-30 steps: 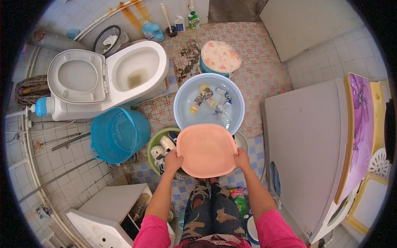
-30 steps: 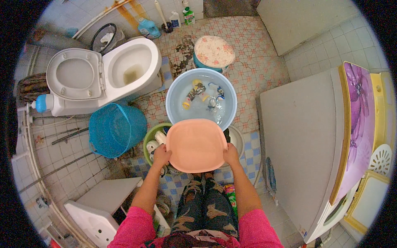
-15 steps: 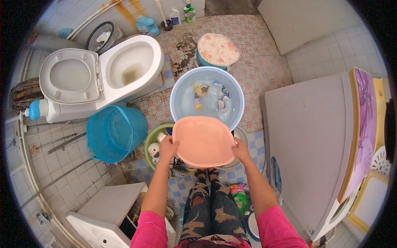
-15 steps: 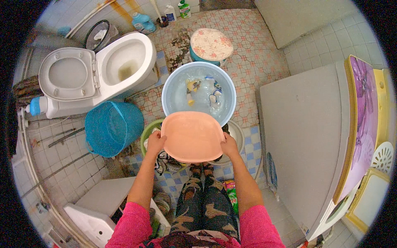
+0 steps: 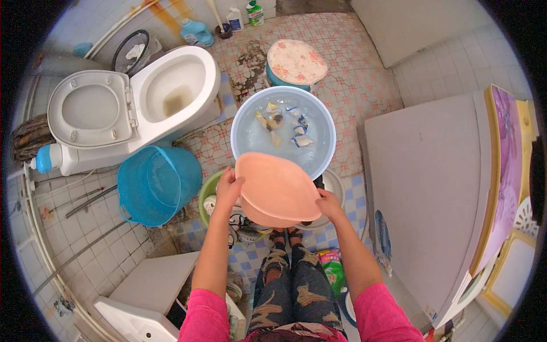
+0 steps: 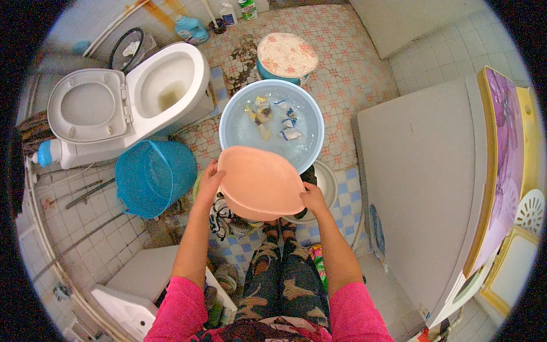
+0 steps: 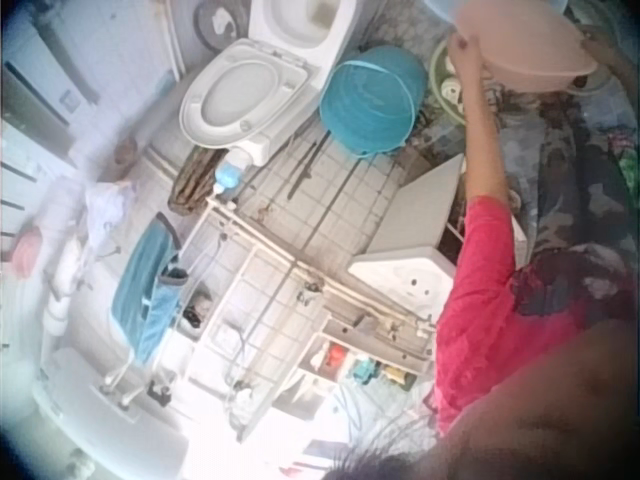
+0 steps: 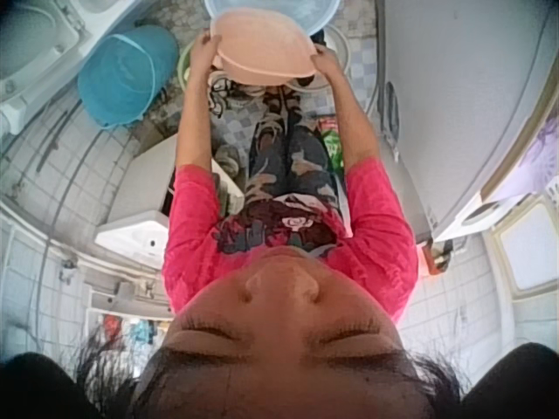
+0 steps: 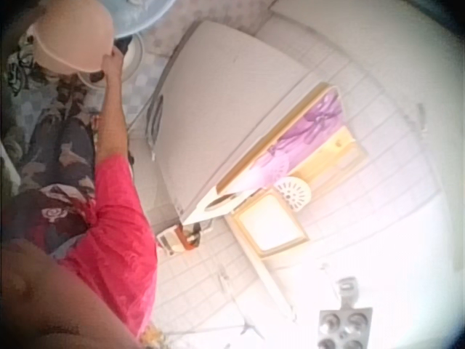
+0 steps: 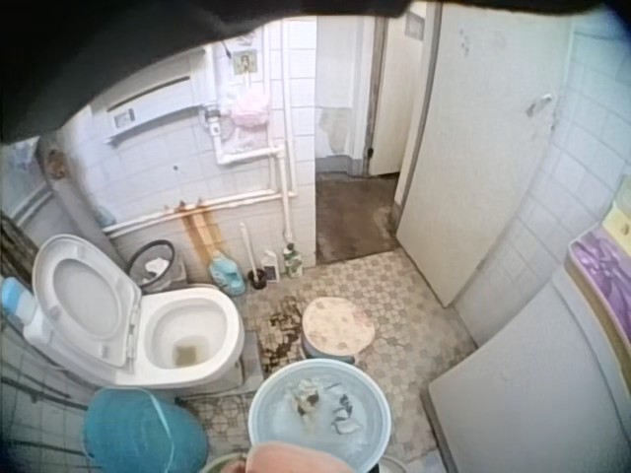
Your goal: The person fills a basin with water from the sink faucet and sets it down. Then, the person opens a detergent pouch, pours laundry detergent into a basin of soaking items, and holds up a basin containing shoes.
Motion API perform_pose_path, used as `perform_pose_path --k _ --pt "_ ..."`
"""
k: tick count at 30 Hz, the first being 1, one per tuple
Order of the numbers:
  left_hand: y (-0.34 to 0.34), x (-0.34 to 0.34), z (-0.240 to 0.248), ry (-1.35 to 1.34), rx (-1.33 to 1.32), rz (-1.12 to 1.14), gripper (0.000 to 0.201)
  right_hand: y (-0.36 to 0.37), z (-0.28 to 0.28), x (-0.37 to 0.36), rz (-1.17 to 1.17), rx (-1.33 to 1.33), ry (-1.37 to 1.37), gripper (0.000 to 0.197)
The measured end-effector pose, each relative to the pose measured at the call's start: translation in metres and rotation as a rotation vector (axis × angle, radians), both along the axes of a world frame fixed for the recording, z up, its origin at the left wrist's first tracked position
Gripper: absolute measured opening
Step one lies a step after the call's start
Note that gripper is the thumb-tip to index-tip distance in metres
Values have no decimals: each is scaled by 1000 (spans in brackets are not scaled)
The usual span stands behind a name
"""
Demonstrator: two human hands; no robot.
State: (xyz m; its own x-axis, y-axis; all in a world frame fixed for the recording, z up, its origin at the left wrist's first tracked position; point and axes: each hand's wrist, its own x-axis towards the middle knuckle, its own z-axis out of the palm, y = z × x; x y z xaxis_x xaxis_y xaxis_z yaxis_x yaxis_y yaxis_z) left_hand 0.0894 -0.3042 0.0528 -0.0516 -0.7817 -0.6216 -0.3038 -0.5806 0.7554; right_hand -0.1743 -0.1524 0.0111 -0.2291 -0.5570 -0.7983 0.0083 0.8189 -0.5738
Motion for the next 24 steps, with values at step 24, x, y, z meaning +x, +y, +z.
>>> perform_pose_path --k 24 --pt "-14 -39 62 25 -17 79 18 18 -16 7 -157 164 -439 35"
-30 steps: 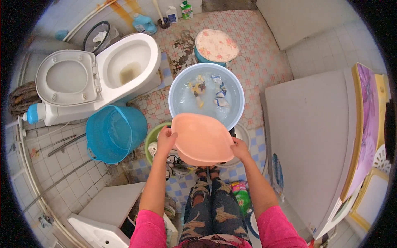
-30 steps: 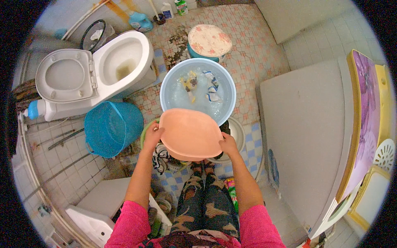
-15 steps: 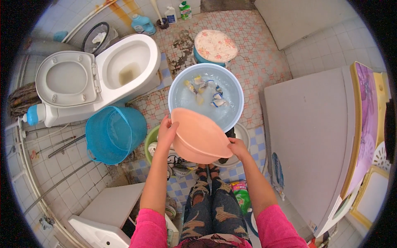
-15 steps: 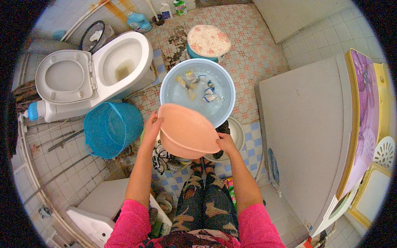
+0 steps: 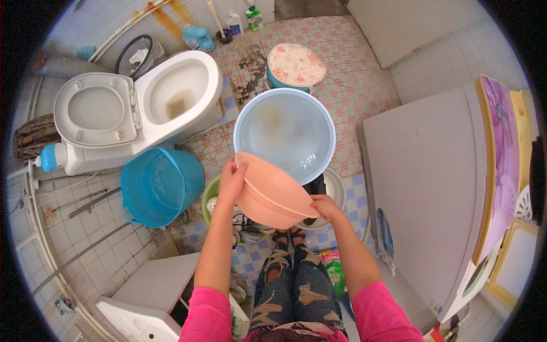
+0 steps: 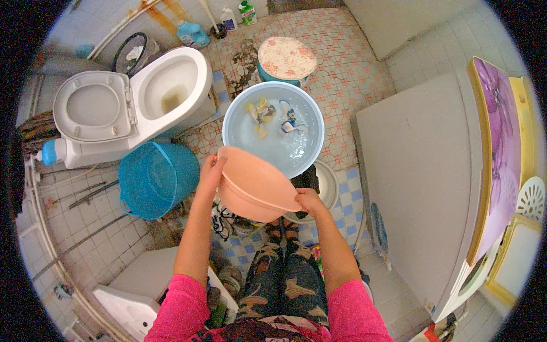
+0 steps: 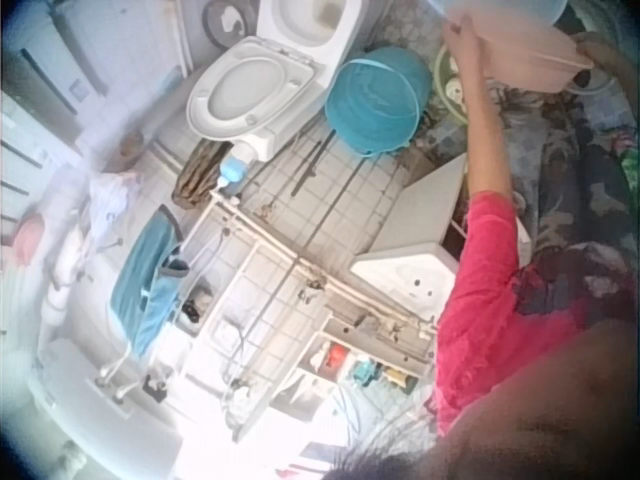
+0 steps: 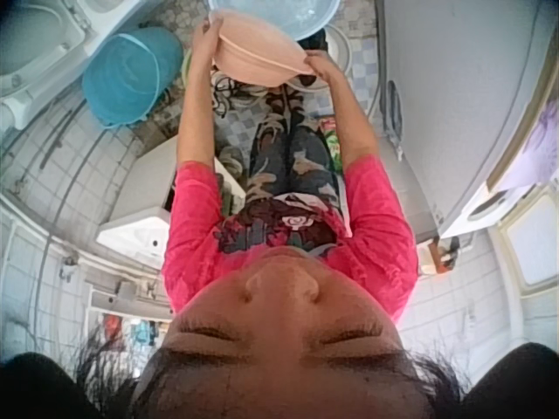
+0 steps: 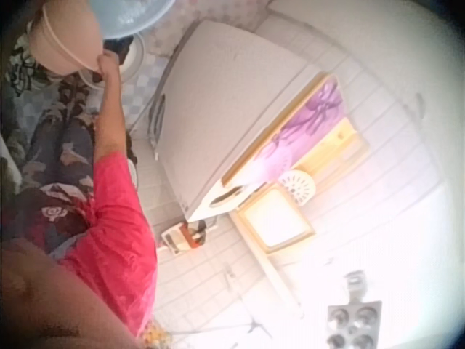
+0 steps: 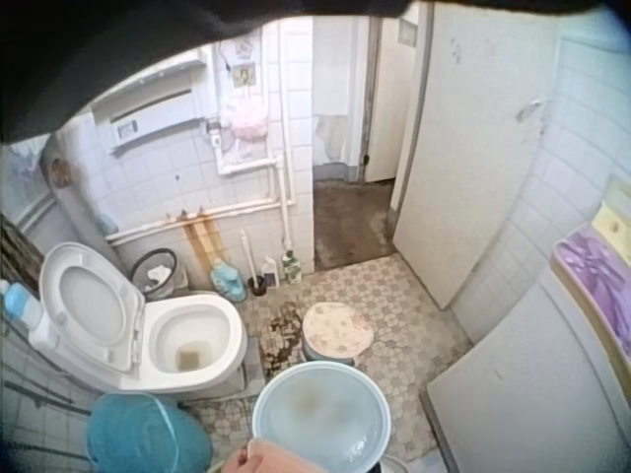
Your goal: The person fills a basin with water from the sink faucet and sets it down. Then, the person opens a detergent pouch, pours laundry detergent into a basin of soaking items, and holds up a basin containing shoes.
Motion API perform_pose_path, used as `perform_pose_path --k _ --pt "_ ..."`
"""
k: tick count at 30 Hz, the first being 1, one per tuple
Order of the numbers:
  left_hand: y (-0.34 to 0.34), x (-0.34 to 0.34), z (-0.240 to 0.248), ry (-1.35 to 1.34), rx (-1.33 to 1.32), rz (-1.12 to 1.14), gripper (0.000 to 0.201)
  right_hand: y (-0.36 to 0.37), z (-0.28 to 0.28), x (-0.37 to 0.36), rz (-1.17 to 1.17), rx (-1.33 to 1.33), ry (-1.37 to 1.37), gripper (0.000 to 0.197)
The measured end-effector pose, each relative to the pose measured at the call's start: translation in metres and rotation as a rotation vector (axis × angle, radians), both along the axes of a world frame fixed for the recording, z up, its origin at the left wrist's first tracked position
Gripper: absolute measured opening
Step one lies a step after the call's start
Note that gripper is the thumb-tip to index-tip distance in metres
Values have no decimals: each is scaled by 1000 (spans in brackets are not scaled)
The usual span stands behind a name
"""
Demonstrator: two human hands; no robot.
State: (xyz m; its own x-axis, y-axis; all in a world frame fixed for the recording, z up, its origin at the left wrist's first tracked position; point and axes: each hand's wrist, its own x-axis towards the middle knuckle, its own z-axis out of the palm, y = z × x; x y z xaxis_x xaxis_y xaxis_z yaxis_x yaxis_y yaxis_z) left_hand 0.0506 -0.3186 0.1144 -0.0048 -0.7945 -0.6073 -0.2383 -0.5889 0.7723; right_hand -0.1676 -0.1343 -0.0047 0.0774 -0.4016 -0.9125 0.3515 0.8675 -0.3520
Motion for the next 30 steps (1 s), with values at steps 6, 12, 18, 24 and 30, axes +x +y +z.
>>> perform_pose_path --k 6,12,18,24,30 --pt "9 16 0 -19 -29 -55 18 4 13 10 16 -19 68 36" --pt "34 47 -6 -119 -64 -199 18 9 55 13 69 -157 334 43" --pt "62 67 9 -98 -14 -241 20 30 96 8 -26 -271 539 54" --pt "82 64 83 -55 30 -235 26 40 173 10 -61 -344 676 55" --pt "97 58 158 101 24 -262 35 62 228 5 -120 -489 807 50"
